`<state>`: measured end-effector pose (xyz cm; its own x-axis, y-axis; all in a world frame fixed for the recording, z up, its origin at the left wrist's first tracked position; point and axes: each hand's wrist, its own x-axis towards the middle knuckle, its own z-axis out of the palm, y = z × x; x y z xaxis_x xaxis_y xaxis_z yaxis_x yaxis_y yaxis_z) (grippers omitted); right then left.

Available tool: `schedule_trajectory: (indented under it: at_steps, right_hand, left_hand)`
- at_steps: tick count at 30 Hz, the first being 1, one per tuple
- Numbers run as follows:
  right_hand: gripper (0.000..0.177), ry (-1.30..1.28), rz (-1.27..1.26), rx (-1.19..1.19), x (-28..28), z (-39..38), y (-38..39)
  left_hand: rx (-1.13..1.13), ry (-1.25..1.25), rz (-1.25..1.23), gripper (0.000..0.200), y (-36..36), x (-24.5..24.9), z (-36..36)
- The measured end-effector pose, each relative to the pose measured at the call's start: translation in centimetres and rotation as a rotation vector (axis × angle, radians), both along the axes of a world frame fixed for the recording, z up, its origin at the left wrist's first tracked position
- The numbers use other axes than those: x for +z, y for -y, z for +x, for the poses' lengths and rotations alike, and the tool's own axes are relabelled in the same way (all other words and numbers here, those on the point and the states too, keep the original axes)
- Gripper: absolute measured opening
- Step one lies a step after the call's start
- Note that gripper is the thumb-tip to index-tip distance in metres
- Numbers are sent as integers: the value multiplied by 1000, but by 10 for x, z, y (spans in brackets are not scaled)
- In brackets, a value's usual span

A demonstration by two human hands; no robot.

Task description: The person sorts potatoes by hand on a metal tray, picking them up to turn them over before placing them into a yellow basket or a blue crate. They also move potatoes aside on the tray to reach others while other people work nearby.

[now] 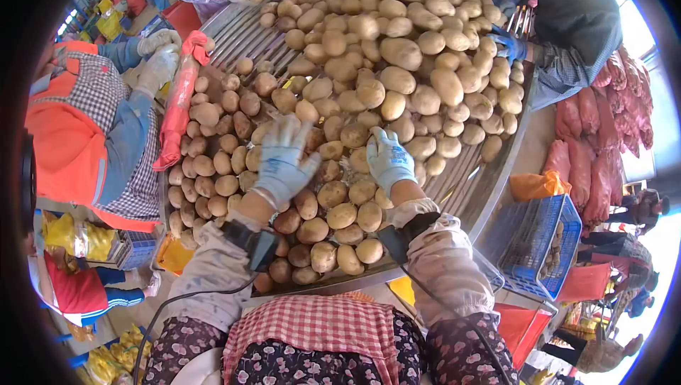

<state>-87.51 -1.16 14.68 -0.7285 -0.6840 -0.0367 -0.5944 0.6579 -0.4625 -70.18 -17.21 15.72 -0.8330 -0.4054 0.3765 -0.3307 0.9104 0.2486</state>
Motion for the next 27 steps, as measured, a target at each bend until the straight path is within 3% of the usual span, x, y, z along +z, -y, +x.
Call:
schedule_trajectory:
  at_steps: [3, 7, 8, 9, 11, 15, 17, 20, 21, 22, 23, 24, 25, 26, 27]
  right_hand:
    - [42, 8, 107, 24, 3, 29, -7]
    - [38, 2, 55, 79, 16, 42, -32]
    - [38, 5, 96, 70, 17, 45, -35]
    - [38, 17, 102, 64, 17, 46, -39]
    - [39, 93, 90, 99, 19, 42, -42]
    - [47, 141, 150, 152, 23, 39, -43]
    - [49, 241, 179, 67, 29, 40, -43]
    - [50, 182, 56, 112, 20, 44, -52]
    - [49, 376, -127, 58, 23, 52, -57]
    - [48, 572, -310, 2, 26, 60, -62]
    - [48, 574, -314, 8, 27, 66, -65]
    - [50, 968, -624, -69, 28, 74, -70]
    - [51, 1360, -935, -151, 30, 81, -75]
    - [58, 1518, -947, -42, 34, 84, -80]
    - [58, 1515, -949, -37, 36, 85, -79]
  left_hand:
    - [-140, 28, 138, 65, -29, -11, 18]
    - [-225, 141, 83, 57, -32, 10, 57]
    - [-87, 166, 144, 49, -29, 21, 54]
    - [-47, -40, 81, 46, -20, 18, 47]
    - [-60, 214, 113, 47, -8, 20, 28]
    - [39, 255, 77, 47, -16, 11, 12]
    - [68, 350, 125, 46, -18, 14, 11]
    - [72, 372, 178, 45, -14, 19, 7]
    - [78, 374, 178, 45, -10, 10, 12]
    - [-9, 94, 552, 43, -5, -1, 18]
    - [-102, -202, 910, 44, 1, -12, 22]
    - [-120, -374, 1219, 43, -7, -10, 27]
    - [-115, -373, 1216, 43, -17, 3, 33]
    - [-186, -428, 1372, 45, -27, 19, 38]
    - [-262, -483, 1528, 47, -38, 30, 40]
